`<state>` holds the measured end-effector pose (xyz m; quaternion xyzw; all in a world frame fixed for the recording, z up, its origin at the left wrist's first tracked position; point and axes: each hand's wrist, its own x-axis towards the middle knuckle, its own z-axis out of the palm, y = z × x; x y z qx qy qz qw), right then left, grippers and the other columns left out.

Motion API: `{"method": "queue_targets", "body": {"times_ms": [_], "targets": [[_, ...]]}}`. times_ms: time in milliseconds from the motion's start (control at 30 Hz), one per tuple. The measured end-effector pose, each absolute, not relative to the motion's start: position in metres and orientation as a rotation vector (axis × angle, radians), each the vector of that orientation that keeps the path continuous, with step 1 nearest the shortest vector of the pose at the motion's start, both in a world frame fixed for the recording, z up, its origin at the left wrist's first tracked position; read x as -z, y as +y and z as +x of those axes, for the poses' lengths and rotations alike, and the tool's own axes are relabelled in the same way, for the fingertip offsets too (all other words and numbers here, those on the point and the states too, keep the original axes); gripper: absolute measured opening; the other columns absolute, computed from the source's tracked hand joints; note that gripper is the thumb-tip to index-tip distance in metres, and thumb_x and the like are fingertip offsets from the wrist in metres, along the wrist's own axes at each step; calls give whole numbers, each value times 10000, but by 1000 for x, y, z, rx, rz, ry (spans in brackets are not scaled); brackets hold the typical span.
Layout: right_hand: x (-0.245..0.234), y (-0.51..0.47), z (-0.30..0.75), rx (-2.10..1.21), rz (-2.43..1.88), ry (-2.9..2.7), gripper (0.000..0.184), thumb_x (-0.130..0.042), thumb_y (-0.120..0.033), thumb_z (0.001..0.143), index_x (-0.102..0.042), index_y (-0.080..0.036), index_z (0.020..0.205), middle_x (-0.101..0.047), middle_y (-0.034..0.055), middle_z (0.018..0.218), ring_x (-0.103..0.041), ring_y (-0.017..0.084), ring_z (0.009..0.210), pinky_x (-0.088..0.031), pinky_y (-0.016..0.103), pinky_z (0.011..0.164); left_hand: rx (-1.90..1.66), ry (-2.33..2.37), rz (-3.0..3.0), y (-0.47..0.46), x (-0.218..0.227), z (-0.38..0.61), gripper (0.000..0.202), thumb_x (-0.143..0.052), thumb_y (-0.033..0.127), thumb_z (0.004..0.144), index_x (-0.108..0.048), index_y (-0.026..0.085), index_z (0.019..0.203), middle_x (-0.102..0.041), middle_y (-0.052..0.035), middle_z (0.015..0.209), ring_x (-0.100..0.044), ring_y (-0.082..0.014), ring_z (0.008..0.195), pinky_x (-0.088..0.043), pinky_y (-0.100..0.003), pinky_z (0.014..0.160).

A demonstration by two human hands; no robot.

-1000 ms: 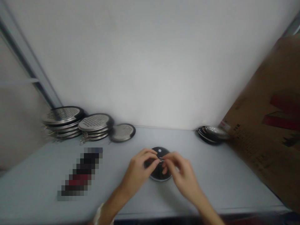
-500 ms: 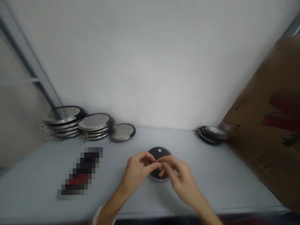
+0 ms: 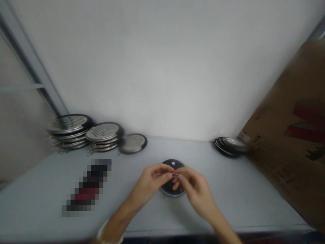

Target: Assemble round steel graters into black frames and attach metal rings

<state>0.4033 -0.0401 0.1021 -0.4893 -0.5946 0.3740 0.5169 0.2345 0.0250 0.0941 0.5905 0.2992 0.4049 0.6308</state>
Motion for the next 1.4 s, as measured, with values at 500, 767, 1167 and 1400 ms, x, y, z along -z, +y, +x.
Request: {"method": "queue_targets", "body": {"times_ms": [500,767,1167,1400], "targets": [[-100,-38,402,-983,-1123,-1281,330,-653,-485,934,-712,-161,956,-732,48,732,-687,155,641,-498,236,584,-977,710,1276,24,-89,239,249,-837,310,722,-740,150,887,-782,-58,868,-719,-183,814,-554,-267,778],[-100,-39,402,-984,-1114,-1287,311,-640,-471,950,-687,-164,944,-716,37,705,-673,149,642,-502,232,594,-974,715,1362,21,-90,242,226,-795,316,761,-740,156,911,-785,-65,877,-732,-201,833,-564,-285,801],[-93,-42,394,-1096,-1099,-1463,278,-632,-309,950,-547,-239,1206,-687,20,971,-689,165,828,-547,271,733,-1005,844,2095,12,-100,230,170,-609,171,900,-766,226,862,-751,-18,875,-698,-176,834,-513,-248,781],[-78,-41,391,-992,-1151,-1521,157,-669,-187,860,-647,-207,1014,-692,4,902,-639,165,818,-485,251,723,-838,587,2316,13,-93,223,274,-502,72,951,-732,216,990,-770,-18,970,-719,-153,896,-523,-214,832]]}}
